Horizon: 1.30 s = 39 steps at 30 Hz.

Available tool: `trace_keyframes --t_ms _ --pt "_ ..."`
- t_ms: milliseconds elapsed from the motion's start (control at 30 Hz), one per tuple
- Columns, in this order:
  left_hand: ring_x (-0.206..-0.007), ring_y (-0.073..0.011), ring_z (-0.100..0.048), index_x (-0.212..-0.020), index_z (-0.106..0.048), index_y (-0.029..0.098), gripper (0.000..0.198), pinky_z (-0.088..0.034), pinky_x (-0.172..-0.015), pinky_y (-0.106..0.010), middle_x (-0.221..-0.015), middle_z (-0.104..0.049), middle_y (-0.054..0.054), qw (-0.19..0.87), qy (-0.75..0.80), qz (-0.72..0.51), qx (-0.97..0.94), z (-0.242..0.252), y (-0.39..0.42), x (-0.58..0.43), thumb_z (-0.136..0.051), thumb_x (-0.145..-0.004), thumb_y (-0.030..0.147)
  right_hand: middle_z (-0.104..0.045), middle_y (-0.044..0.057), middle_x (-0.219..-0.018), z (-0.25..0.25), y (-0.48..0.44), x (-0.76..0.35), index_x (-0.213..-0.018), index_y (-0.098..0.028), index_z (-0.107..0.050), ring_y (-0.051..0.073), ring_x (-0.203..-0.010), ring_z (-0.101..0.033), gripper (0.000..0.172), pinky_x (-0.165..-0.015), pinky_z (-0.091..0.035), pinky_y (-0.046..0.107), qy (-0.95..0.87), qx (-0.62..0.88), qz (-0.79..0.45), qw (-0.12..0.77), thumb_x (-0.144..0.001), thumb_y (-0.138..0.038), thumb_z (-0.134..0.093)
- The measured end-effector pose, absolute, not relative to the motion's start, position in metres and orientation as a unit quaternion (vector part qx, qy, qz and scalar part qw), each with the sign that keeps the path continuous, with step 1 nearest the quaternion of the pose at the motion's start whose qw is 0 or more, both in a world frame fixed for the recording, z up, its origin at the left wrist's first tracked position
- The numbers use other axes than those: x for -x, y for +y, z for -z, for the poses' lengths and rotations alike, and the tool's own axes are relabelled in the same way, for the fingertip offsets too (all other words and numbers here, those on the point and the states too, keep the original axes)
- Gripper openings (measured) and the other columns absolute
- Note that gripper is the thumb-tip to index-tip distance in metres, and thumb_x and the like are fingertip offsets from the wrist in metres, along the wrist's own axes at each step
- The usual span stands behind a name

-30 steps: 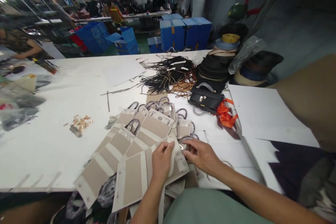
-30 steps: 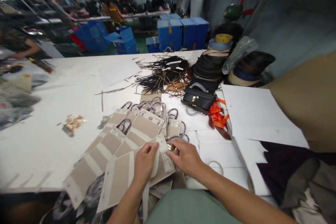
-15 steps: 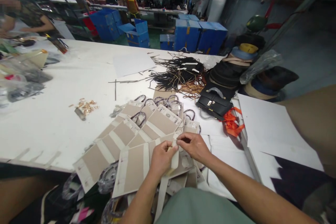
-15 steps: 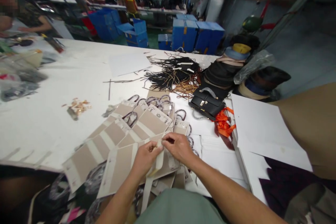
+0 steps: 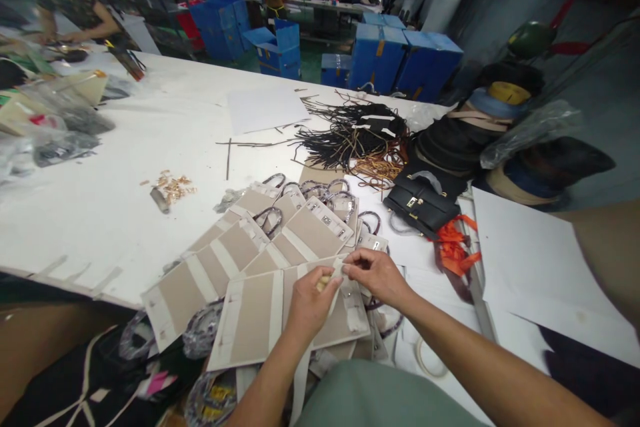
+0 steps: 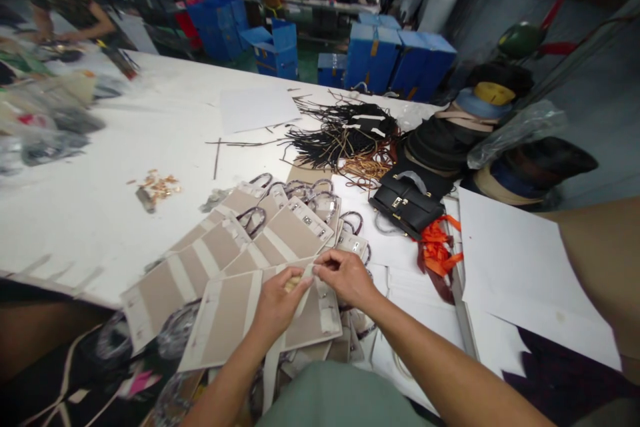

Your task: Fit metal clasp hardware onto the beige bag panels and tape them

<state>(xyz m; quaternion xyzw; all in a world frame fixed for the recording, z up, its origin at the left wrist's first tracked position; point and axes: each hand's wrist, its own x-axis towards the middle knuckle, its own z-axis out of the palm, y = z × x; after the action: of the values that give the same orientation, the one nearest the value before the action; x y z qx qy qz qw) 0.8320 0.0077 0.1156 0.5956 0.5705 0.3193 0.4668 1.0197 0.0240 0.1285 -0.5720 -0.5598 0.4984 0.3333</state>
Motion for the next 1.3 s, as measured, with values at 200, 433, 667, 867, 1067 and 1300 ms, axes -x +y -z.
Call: trace_keyframes --t_ms 200,433,667,867,1067,1300 --pt "-0.082 -0.0185 -0.069 -0.091 -0.072 0.022 0.015 -0.048 -0.076 -0.028 -0.087 -0.075 0.000 0.407 0.575 -0.289 -0.648 -0.107 0.012 -0.836 -0.061 -0.092 0.033 -0.071 0.006 -0.109 -0.140 0.036 -1.034 -0.120 -0.025 -0.070 0.020 -0.093 -0.065 0.031 -0.083 -0.049 0.032 -0.775 0.504 -0.260 0.280 -0.090 -0.028 -0.070" --pt "-0.086 -0.0211 -0.070 -0.096 -0.066 0.023 0.017 -0.046 -0.075 -0.030 -0.093 -0.072 -0.004 0.258 0.541 -0.195 -0.776 -0.109 0.019 -0.835 -0.050 -0.099 0.025 -0.071 0.006 -0.088 -0.149 0.052 -1.025 -0.088 -0.021 -0.073 0.022 -0.087 -0.062 0.008 -0.079 -0.041 0.035 -0.881 0.429 -0.157 0.126 -0.089 -0.024 -0.066" --pt "-0.084 -0.0208 -0.068 -0.092 -0.066 0.023 0.023 -0.044 -0.074 -0.030 -0.090 -0.071 -0.004 0.271 0.570 -0.220 -0.744 -0.087 0.019 -0.836 -0.046 -0.102 0.030 -0.075 0.003 -0.081 -0.091 0.091 -1.030 -0.078 -0.019 -0.076 0.020 -0.076 -0.065 0.017 -0.071 -0.047 0.029 -0.575 0.610 -0.444 0.315 -0.080 -0.030 -0.064" --pt "-0.080 -0.0197 -0.067 -0.093 -0.067 0.025 0.020 -0.047 -0.076 -0.030 -0.085 -0.072 0.000 0.433 0.621 -0.282 -0.590 -0.045 0.018 -0.831 -0.054 -0.096 0.039 -0.078 0.004 -0.088 -0.035 0.112 -1.020 -0.088 -0.021 -0.080 0.023 -0.080 -0.068 0.027 -0.075 -0.050 0.032 -0.502 0.682 -0.390 0.364 -0.080 -0.040 -0.064" --pt "-0.101 -0.0228 -0.066 -0.103 -0.066 0.023 0.019 -0.048 -0.094 -0.036 -0.105 -0.071 -0.004 0.439 0.594 -0.314 -0.597 -0.034 0.017 -0.826 -0.056 -0.087 0.024 -0.074 0.002 -0.087 -0.018 0.109 -1.018 -0.093 -0.024 -0.078 0.022 -0.080 -0.064 0.023 -0.074 -0.045 0.032 -0.524 0.728 -0.287 0.336 -0.080 -0.039 -0.066" --pt "-0.098 -0.0241 -0.069 -0.130 -0.063 0.021 0.045 -0.050 -0.097 -0.041 -0.106 -0.075 -0.005 0.482 0.631 -0.295 -0.531 -0.043 0.012 -0.826 -0.062 -0.087 0.033 -0.067 -0.001 -0.075 -0.019 0.118 -1.025 -0.102 -0.023 -0.070 0.020 -0.070 -0.060 0.028 -0.065 -0.040 0.029 -0.506 0.750 -0.280 0.322 -0.082 -0.042 -0.065"
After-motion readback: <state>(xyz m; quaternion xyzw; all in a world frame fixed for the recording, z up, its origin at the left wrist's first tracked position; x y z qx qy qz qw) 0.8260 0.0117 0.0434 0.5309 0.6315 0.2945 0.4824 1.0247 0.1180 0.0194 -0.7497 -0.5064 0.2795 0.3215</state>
